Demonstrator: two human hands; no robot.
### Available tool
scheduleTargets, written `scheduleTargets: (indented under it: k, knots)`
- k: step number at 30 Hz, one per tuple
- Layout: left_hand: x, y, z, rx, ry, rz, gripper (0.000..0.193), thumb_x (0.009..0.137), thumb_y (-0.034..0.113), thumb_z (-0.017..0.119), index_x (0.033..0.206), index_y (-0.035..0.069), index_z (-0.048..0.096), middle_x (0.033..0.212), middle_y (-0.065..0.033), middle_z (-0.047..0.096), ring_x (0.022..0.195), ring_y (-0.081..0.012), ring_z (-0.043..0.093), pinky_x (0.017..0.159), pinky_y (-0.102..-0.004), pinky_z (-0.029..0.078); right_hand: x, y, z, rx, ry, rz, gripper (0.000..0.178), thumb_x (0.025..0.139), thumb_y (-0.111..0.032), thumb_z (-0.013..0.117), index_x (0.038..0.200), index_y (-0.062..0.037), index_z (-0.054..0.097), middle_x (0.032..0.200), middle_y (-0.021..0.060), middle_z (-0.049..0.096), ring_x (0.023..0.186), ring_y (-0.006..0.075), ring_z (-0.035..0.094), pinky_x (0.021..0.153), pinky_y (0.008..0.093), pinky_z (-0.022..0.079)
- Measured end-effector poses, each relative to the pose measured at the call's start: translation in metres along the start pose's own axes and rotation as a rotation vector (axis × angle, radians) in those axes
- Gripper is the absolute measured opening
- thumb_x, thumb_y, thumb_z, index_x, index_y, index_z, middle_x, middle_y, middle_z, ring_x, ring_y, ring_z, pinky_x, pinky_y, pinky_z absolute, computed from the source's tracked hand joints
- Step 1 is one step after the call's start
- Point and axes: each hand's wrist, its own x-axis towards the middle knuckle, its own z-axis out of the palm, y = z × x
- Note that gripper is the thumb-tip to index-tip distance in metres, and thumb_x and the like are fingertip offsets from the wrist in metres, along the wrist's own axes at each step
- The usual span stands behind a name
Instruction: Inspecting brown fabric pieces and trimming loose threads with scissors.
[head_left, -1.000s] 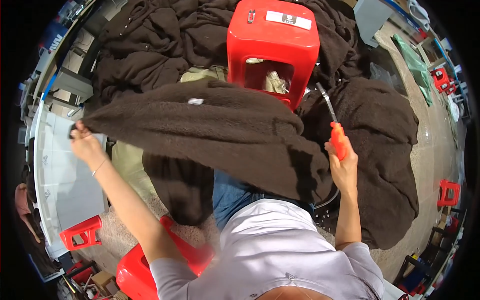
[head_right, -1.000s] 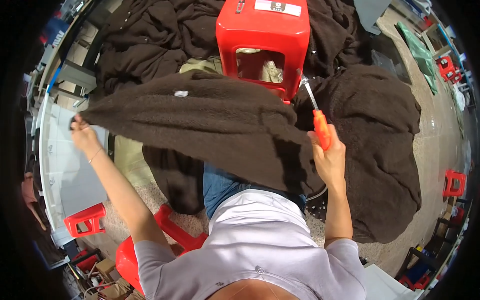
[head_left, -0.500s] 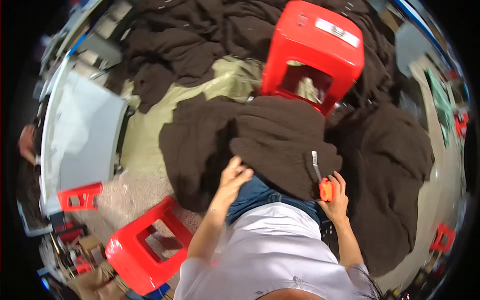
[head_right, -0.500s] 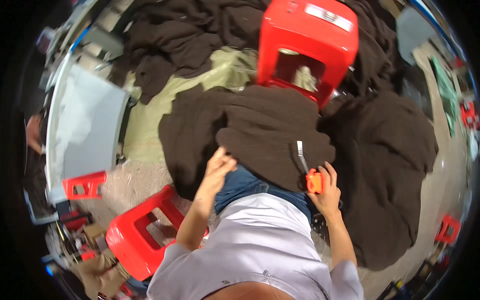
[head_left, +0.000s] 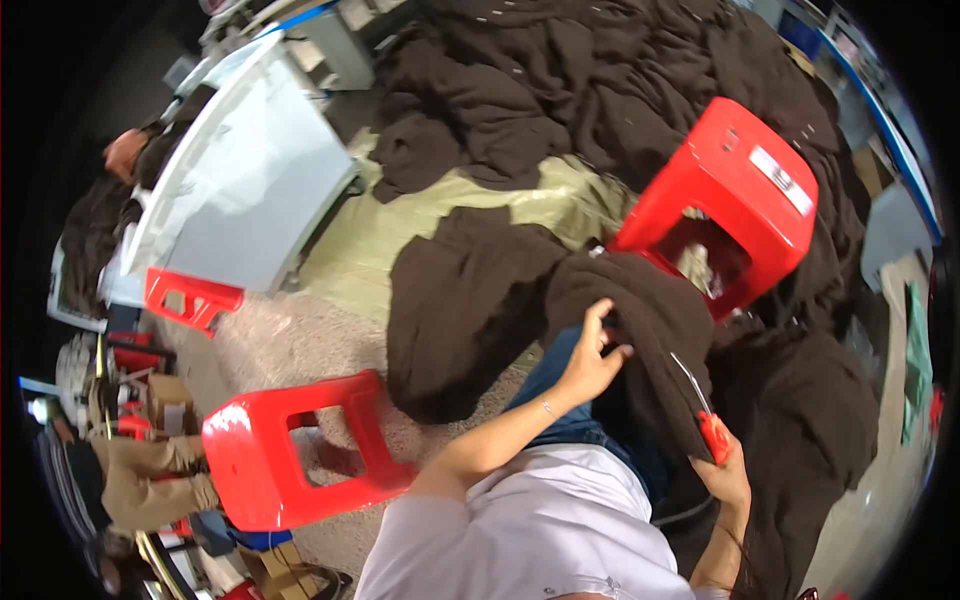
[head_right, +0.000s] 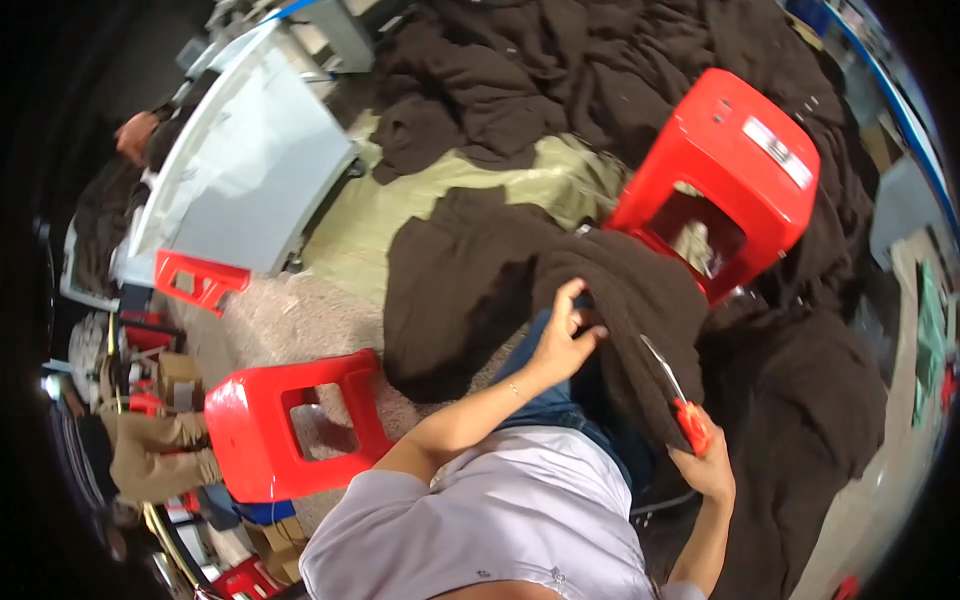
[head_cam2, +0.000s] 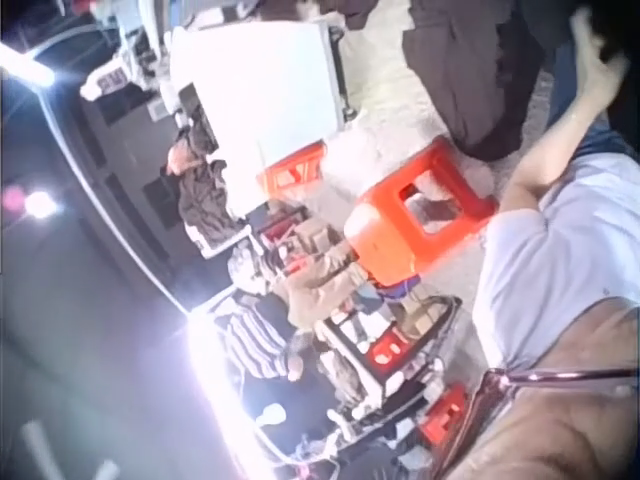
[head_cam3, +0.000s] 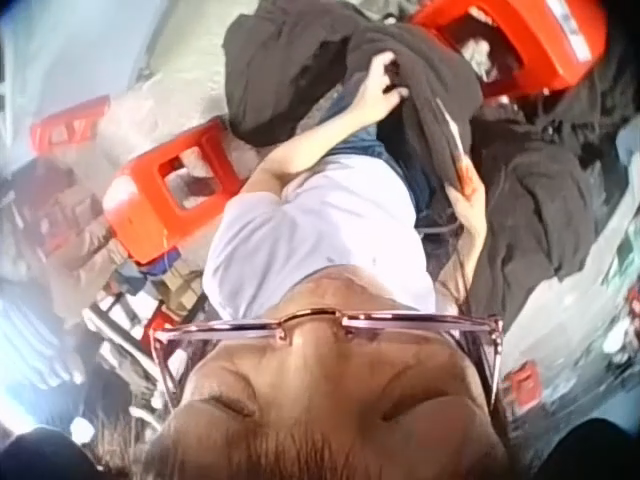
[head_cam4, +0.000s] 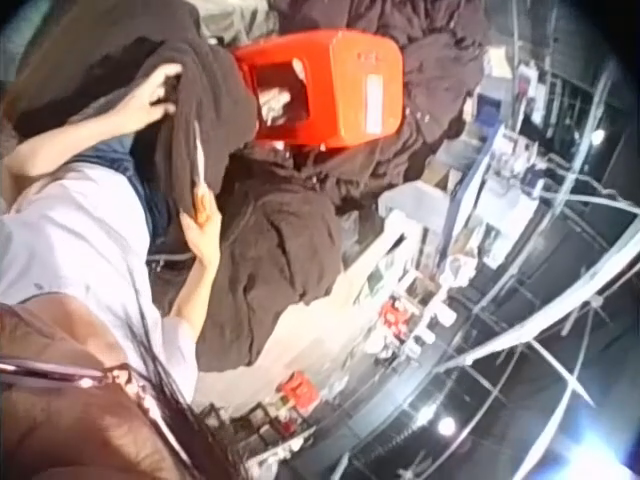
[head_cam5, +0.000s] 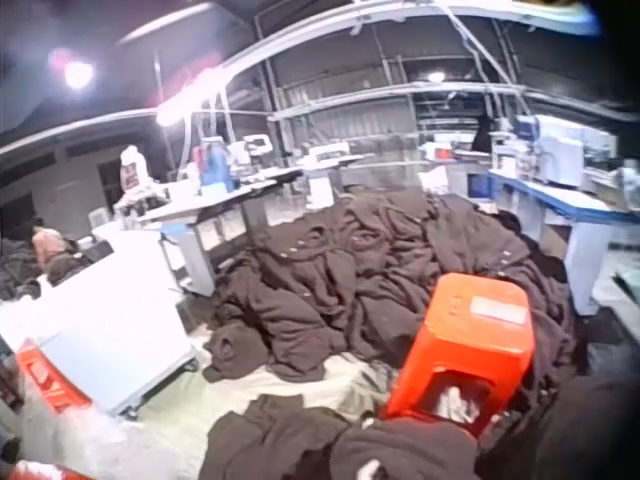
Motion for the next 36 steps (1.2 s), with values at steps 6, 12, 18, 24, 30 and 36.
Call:
scheduleTargets:
  k: [6,12,18,24,30,36]
  knots:
    - [-0.005,0.167,-0.032,-0.181,-0.136,0.009,0.052,0.085,-0.003,0.064,0.134,0.003,0.047,0.123,-0.0042,0.052,0.108,-0.0112,0.053,0.094,-0.0233,0.041,-0.035,-0.07,-0.025,-0.05,0.05,-0.252,0.041,0.064,0.004,0.071,0.103,0.0018,0.061,0.091,0.0069,0.059,0.087,0.0147,0.058,0.078,0.0281,0.046]
    - [0.057,0.21,-0.061,-0.09,-0.136,-0.078,0.043,0.087,0.004,0.069,0.126,0.0,0.051,0.108,-0.0061,0.063,0.106,-0.013,0.057,0.096,-0.0278,0.043,0.021,-0.089,-0.025,0.001,0.454,-0.276,0.048,0.073,0.0,0.074,0.118,0.0028,0.058,0.124,0.0076,0.061,0.122,0.0236,0.053,0.106,0.0358,0.039]
    - [0.103,0.013,-0.14,-0.406,0.018,-0.678,0.027,0.097,0.028,0.062,0.112,0.006,0.055,0.09,-0.0029,0.062,0.082,-0.0153,0.062,0.073,-0.0301,0.051,0.092,-0.045,-0.012,-0.663,0.613,-0.037,0.063,0.077,-0.016,0.08,0.131,-0.0072,0.05,0.112,0.0194,0.056,0.104,0.043,0.056,0.087,0.0434,0.048]
    - [0.056,0.001,-0.122,-0.472,0.071,-0.651,0.021,0.094,0.027,0.067,0.106,0.012,0.059,0.089,-0.0014,0.062,0.069,-0.015,0.061,0.055,-0.0239,0.045,0.047,-0.048,0.041,-0.419,0.517,-0.194,0.041,0.083,-0.002,0.07,0.122,0.0008,0.056,0.109,0.02,0.063,0.099,0.0322,0.064,0.086,0.0361,0.049]
    - [0.075,0.007,-0.098,-0.506,0.221,-0.514,0.011,0.091,0.016,0.069,0.094,0.01,0.06,0.075,0.0036,0.057,0.051,-0.0062,0.047,0.044,-0.0187,0.032,0.037,-0.06,0.092,-0.444,0.204,-0.127,0.038,0.082,-0.021,0.077,0.113,-0.0062,0.06,0.096,0.0184,0.067,0.088,0.0391,0.066,0.071,0.0418,0.053]
    - [0.059,0.014,-0.077,-0.292,0.33,-0.254,0.004,0.091,0.007,0.067,0.092,0.006,0.064,0.078,0.0014,0.063,0.047,-0.0044,0.047,0.043,-0.0193,0.036,0.064,-0.057,0.109,-0.471,0.255,-0.103,0.033,0.089,-0.034,0.069,0.101,-0.0066,0.056,0.085,0.0175,0.068,0.07,0.0417,0.065,0.059,0.0484,0.051]
